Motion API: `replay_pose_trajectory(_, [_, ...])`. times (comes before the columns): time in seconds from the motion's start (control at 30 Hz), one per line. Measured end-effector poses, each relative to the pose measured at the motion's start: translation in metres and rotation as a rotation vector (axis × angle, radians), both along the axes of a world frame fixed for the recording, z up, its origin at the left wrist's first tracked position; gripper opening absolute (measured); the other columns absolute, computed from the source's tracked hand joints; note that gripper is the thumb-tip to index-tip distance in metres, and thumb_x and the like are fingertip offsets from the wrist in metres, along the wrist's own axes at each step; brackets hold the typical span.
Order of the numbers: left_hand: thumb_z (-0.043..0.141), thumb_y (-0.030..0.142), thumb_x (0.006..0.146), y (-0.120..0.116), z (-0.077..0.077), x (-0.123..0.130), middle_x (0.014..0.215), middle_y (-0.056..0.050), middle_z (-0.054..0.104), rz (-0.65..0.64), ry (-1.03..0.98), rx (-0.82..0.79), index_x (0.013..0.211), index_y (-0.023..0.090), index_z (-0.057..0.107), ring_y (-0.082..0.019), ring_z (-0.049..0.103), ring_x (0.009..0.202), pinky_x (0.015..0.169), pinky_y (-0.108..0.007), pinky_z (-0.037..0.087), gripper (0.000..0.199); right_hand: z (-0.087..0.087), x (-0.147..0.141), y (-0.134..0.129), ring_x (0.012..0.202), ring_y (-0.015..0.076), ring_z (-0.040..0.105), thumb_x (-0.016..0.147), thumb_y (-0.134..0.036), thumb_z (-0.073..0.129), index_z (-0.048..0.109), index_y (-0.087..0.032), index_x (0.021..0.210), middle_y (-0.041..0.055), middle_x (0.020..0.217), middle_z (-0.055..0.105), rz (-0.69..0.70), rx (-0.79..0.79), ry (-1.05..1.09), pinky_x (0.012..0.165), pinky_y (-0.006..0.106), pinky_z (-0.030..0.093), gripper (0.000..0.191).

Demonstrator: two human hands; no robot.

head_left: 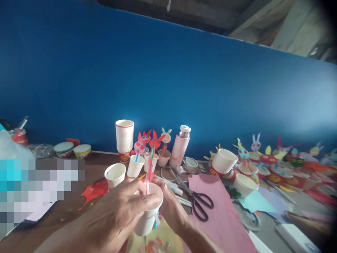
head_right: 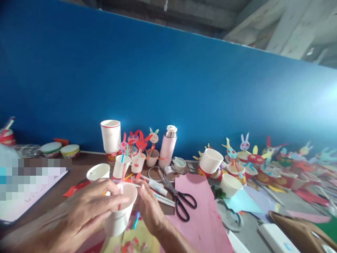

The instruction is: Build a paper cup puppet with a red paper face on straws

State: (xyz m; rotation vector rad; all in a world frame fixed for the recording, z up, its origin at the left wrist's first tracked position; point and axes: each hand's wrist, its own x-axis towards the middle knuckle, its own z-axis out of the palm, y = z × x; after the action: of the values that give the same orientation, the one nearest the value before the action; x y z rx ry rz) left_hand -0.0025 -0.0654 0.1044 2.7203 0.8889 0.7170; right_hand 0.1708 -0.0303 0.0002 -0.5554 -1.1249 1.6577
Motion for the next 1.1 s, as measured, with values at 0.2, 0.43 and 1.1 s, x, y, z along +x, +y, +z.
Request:
replay_pose_trajectory(0.2, [0.039,0.006,0.082,0.010,-0.007,0.000,0.095,-0.005,0.055,-0.068,-0.094,0.037,0.106,0.029,0.054,-0.017,0.051,0.085,0.070,-0.024,0.044,0.036,0.000,-0.001,0.001,0.090,0.0231,0.057,0.078,-0.063,0.040,0.054,-0.022,0.104,0.0082,0.099,0.061,0.058,-0.007,0.029,0.079,0.036,0.043,0.051])
replay_pose_trajectory(0.43, [0.039,0.004,0.082,0.016,-0.002,0.002,0.072,-0.003,0.062,-0.164,-0.072,-0.067,0.094,0.026,0.059,-0.019,0.050,0.091,0.081,-0.029,0.043,0.033,0.006,0.002,0.000,0.083,0.0225,0.057,0.078,-0.056,0.047,0.055,-0.021,0.103,0.0081,0.098,0.060,0.054,0.025,0.144,0.072,0.033,0.044,0.044])
replay_pose_trajectory(1.1, [0.051,0.028,0.077,0.036,-0.040,0.021,0.079,-0.001,0.057,0.359,-0.287,-0.150,0.071,0.020,0.054,-0.017,0.056,0.075,0.069,-0.027,0.045,0.010,0.015,0.015,0.010,0.107,0.0247,0.051,0.074,-0.038,0.065,0.032,-0.022,0.120,0.0096,0.111,0.055,-0.481,0.164,-0.203,0.086,0.040,0.044,0.058])
